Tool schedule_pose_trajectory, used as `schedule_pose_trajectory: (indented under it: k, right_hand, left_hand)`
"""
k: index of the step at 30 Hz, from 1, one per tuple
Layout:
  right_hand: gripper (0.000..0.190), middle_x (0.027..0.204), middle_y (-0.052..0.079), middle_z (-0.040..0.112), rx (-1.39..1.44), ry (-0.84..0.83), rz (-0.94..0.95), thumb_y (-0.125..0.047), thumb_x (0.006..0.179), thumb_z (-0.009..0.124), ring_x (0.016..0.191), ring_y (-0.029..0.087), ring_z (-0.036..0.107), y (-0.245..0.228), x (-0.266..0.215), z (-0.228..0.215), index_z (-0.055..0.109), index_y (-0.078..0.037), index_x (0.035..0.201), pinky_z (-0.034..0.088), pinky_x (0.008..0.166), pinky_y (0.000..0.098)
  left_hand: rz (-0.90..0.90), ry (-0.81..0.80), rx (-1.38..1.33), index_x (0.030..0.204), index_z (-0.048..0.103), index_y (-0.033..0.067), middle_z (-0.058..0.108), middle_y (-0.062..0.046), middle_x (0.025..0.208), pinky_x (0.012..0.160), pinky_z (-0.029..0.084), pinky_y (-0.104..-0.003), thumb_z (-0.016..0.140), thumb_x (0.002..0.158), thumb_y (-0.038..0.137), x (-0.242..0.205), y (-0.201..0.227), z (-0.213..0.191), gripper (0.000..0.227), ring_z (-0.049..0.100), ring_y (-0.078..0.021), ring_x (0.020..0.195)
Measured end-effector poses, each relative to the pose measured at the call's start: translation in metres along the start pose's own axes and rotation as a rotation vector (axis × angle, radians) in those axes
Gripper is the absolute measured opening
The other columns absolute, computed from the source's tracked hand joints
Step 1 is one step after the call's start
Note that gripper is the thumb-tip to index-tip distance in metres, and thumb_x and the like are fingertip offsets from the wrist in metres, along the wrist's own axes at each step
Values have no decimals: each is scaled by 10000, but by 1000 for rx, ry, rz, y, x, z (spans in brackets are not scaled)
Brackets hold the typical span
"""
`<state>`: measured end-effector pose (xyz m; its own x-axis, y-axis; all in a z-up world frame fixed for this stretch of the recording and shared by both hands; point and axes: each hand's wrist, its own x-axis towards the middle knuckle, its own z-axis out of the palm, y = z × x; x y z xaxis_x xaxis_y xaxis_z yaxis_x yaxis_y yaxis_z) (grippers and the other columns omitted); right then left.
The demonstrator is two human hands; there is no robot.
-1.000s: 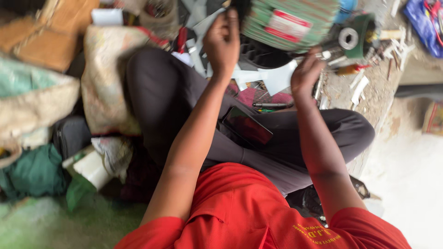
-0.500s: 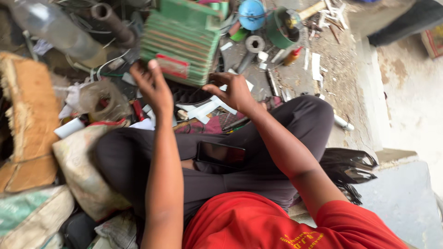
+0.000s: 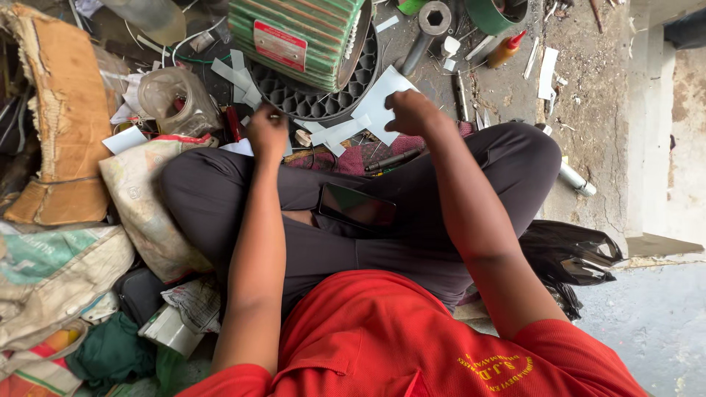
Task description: The person sits on the floor and uses shears to cut small white strips of material. They then fold these strips and insert them into the slots of a green electric motor stator. The person repeats this process of cutting, folding, and inserting the strips into the motor.
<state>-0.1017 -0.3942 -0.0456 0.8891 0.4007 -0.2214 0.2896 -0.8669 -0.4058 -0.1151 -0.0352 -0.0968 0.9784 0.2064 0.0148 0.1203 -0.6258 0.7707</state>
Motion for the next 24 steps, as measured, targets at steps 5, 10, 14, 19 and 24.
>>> schedule_pose_trajectory:
  k: [5,10,14,19,24]
  right_hand:
    - [377,1055,188,763,-93,-115,1,-144,802,803,1026,362,722,-13,27,51,743,-90,1170,574,904,444]
    - [204,1011,169,729,-225,-111,-14,-214,898,766,985,332,699,-40,47,88,723,-44,1004,563,881,442]
    - [73,1017,136,720,-271,158,-267,-155,1015,699,1002,325,682,-35,51,114,733,-103,1053,534,871,453]
    - [359,1004,147,725,-225,104,-125,-292,740,864,1014,330,676,-38,44,91,730,-78,994,519,918,445]
    - [474,973,122,756,-81,17,-67,-261,678,918,947,342,714,-50,18,39,719,-105,1079,557,811,445]
  left_hand:
    - [199,-271,146,1013,738,57,767,-92,954,783,561,-420,788,782,128,-18,7,14,248,731,-305,906]
    - [217,-276,240,1060,757,96,802,-42,976,870,548,-423,730,880,82,-18,16,8,183,715,-303,961]
    - [162,-431,173,1141,731,122,779,-36,1022,943,543,-389,794,884,187,-25,36,-3,272,711,-263,1016]
    - [310,-415,279,1066,744,124,782,-21,936,894,513,-422,925,679,238,-29,42,0,442,647,-292,1007]
    - [333,-424,213,1090,746,128,787,-24,974,851,553,-412,920,717,233,-29,35,6,425,701,-279,960]
